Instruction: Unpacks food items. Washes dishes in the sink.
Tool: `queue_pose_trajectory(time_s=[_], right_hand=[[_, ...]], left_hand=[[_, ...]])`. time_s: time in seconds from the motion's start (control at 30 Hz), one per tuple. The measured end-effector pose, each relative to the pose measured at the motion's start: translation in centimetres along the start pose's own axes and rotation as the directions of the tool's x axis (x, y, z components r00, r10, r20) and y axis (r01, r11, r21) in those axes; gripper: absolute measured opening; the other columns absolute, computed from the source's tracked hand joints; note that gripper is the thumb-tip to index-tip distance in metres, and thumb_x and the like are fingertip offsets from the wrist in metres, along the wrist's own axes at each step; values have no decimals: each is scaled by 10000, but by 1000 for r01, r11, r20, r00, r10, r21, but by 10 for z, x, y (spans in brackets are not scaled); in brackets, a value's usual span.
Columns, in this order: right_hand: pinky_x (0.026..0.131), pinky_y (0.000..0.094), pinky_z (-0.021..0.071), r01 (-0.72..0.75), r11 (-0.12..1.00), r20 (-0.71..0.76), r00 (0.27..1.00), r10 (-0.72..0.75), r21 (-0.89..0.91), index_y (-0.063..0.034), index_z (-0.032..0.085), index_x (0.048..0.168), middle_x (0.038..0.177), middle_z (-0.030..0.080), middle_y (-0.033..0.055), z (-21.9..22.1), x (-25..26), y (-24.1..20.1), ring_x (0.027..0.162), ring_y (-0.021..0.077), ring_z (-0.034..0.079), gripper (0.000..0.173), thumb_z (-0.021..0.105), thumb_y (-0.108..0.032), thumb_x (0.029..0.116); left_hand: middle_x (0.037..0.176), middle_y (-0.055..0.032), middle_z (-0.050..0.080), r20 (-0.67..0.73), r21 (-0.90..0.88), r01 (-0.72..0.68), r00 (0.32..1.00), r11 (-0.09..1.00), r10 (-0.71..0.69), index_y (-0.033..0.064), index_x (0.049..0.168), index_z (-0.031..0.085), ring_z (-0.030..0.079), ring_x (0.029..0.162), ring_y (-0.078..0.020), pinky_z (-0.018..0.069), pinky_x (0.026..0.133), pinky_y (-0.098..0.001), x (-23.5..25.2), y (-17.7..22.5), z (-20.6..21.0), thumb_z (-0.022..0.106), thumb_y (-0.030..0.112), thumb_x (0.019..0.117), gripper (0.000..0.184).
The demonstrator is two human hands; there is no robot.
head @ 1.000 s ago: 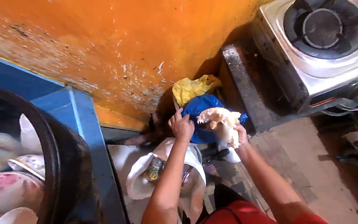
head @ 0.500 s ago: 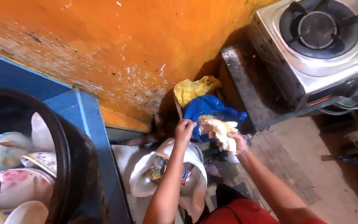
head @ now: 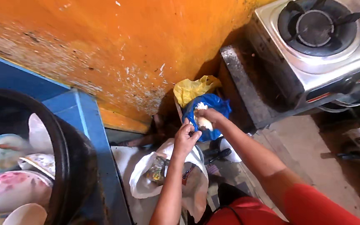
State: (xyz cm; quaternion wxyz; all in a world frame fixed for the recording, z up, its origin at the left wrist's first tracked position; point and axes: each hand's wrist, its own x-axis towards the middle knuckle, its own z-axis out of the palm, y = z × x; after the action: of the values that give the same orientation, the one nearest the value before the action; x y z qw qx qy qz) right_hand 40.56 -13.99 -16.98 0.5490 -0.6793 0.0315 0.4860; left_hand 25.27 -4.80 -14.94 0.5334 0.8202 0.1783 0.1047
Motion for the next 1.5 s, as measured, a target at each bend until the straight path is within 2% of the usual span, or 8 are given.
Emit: queue_pose_trajectory(time_s=[0.3,0.47,0.57,0.73,0.9,1.03,1.23,1.5], right_hand=[[1035,620,491,316,542,10,870,-494,-779,24,480,1480,1381,562,319,-40,4,27,1236,486,597,478,576,-165,1051],[1034,587,480,341,345,-212,372,-904,-874,-46,634,1358,1359,593,263,-63,-66,58,1247,447,576,477,738,-160,906],[995,659,455,126,507,-381,513,-769,-853,20,475,1489,1347,541,364,-86,-65,63,1226,559,531,730,789,-169,858],[897,593,543,220,618,-357,653,-668,-755,49,687,1193,1124,675,281,-87,-71,27,1034,436,677,244,614,-41,978],[788,479,604,456,715,-318,675,-666,-529,2,665,1219,1085,696,189,-53,-70,1,877,274,710,250,625,-120,1004],[930,522,556,504,551,-67,694,-717,-665,39,688,1198,1139,690,237,-23,-28,-10,1056,361,683,258,651,-48,958],[976,595,509,422,523,32,799,-600,-741,-52,675,1281,1286,624,251,-8,-1,-1,1185,417,613,313,667,-119,976],[1098,709,356,346,95,290,883,-369,-933,124,635,1270,1316,564,424,25,33,-24,1311,593,488,403,468,-190,1079]], left_hand=[[1406,-280,576,128,191,-167,981,967,145,-14,1110,731,587,1285,-373,514,1022,-498,25,-1,5,660,57,924,211],[1120,-125,718,150,557,-473,866,683,477,173,1148,788,621,1093,-380,388,1006,-635,38,-20,6,652,123,940,253],[1185,-91,726,201,570,-592,773,570,602,194,1167,782,569,1288,-410,216,1140,-761,49,-34,13,672,127,955,248],[1285,-118,703,371,455,-688,724,566,581,116,1226,749,635,1212,-390,552,969,-518,80,-39,60,665,-64,887,393],[1261,-244,665,495,408,-210,869,888,-21,-45,1266,653,641,1182,-407,502,1022,-564,88,-8,107,589,27,997,286],[1329,-280,603,358,78,69,929,995,-93,-102,1317,575,575,1271,-350,454,1097,-479,65,-42,121,578,-7,991,340],[1455,-249,554,263,334,10,959,943,-104,-79,1349,595,437,1445,-347,269,1253,-442,40,-37,104,560,86,1018,371],[1316,-134,699,-169,520,-246,909,818,381,72,1156,781,642,1244,-350,434,1128,-527,-55,-21,39,669,-30,902,295]])
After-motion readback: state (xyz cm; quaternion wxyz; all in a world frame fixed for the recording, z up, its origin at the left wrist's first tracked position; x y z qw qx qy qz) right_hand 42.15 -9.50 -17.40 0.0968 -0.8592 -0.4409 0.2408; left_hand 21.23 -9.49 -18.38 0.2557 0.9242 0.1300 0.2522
